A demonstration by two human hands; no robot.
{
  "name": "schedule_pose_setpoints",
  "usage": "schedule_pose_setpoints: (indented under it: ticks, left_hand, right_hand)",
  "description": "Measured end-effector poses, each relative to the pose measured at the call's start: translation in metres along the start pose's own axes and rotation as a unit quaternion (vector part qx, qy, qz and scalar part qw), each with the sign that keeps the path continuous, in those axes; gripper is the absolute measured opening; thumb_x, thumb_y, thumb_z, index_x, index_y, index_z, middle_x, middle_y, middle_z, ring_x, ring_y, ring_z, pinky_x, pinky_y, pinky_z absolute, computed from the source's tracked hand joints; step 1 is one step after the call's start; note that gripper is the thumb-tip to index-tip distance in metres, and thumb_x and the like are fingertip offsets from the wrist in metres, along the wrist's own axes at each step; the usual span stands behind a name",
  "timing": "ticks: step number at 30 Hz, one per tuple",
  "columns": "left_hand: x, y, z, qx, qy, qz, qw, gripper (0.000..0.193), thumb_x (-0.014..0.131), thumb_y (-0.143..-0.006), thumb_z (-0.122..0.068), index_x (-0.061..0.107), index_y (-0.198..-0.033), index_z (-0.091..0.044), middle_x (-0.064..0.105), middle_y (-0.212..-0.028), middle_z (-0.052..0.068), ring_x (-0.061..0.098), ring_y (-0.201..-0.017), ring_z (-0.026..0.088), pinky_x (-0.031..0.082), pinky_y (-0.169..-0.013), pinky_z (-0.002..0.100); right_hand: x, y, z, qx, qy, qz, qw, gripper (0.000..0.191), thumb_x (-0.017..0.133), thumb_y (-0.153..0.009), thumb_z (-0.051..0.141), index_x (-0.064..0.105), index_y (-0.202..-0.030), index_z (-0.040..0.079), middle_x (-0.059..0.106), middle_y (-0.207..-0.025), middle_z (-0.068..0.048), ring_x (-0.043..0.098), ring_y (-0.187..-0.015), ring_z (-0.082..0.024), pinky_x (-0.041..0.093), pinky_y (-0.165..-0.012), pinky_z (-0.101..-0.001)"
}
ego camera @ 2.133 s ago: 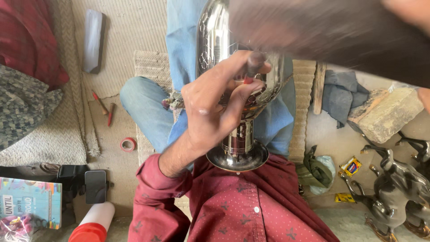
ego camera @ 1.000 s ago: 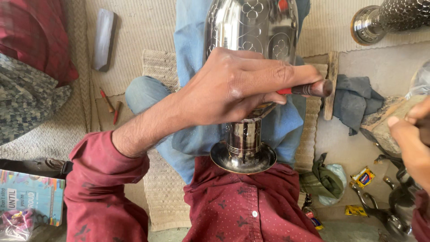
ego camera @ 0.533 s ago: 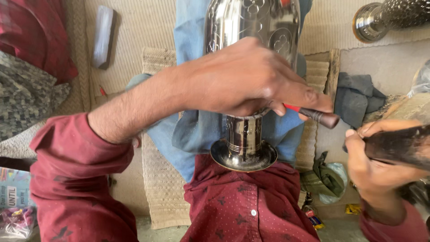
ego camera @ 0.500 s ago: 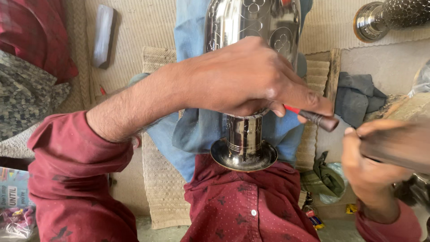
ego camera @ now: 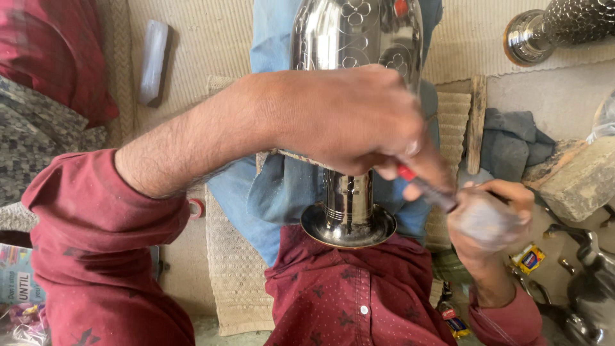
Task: The person sits on the floor with a brass vase held between their legs and engraves decorative floral patterns into its surface. They hold a chisel against the metal with one hand and repeatedly strike it with a wooden mallet held in the other hand, repositioning the chisel to work on different spots of the pattern.
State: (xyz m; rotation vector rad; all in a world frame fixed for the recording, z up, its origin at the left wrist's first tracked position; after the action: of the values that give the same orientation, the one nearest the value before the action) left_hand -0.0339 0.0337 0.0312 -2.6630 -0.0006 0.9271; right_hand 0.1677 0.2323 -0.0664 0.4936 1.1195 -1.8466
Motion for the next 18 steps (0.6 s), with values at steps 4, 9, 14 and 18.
schedule_pose_setpoints:
  ticks: [4, 9, 14, 18]
  left_hand:
    - [-0.002, -0.004, 0.005, -0.006, -0.072, -0.068, 0.995, 0.060, 0.080, -0.079, -0.010, 0.065, -0.136, -0.021, 0.078, -0.110, 0.004, 0.075, -0.097, 0.029, 0.054, -0.071, 0.047]
    - [0.005, -0.010, 0.013, -0.006, -0.075, -0.018, 0.997, 0.064, 0.079, -0.078, -0.012, 0.065, -0.138, -0.027, 0.078, -0.102, 0.006, 0.074, -0.088, 0.029, 0.054, -0.070, 0.046]
    - [0.005, -0.011, 0.015, 0.017, -0.030, -0.022, 0.999, 0.058, 0.079, -0.080, -0.011, 0.067, -0.135, -0.027, 0.079, -0.105, 0.001, 0.075, -0.089, 0.022, 0.056, -0.072, 0.042]
    - [0.001, -0.008, 0.011, 0.022, -0.033, -0.014, 0.999, 0.055, 0.079, -0.085, -0.013, 0.067, -0.137, -0.026, 0.079, -0.101, 0.003, 0.075, -0.088, 0.024, 0.054, -0.071, 0.044]
  right_hand:
    - [0.008, 0.003, -0.003, -0.011, 0.158, -0.004, 0.987, 0.042, 0.076, -0.078, -0.005, 0.046, -0.106, 0.001, 0.058, -0.092, -0.011, 0.058, -0.090, -0.029, 0.048, -0.084, -0.0480]
    - [0.004, 0.008, -0.010, -0.013, -0.019, -0.077, 0.997, 0.049, 0.072, -0.087, -0.003, 0.041, -0.124, -0.005, 0.057, -0.104, -0.015, 0.060, -0.087, -0.029, 0.048, -0.082, -0.0414]
    - [-0.005, 0.012, -0.023, 0.025, -0.124, -0.122, 0.984, 0.054, 0.074, -0.083, -0.010, 0.037, -0.118, 0.006, 0.054, -0.096, -0.009, 0.060, -0.074, -0.025, 0.055, -0.069, -0.0358]
    - [-0.005, 0.011, -0.030, 0.003, -0.021, -0.035, 0.999, 0.039, 0.069, -0.092, -0.017, 0.044, -0.112, 0.004, 0.053, -0.093, -0.012, 0.057, -0.075, -0.028, 0.049, -0.073, -0.0368]
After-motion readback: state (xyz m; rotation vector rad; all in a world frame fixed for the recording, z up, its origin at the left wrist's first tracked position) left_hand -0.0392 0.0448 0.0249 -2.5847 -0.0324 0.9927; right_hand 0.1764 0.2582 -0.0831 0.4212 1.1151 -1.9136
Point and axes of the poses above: each hand's wrist, its own y-axis away from the middle knuckle, its own x-axis out of the palm, z = x × y, the point moved 4 cm from there along -y, towards the middle knuckle
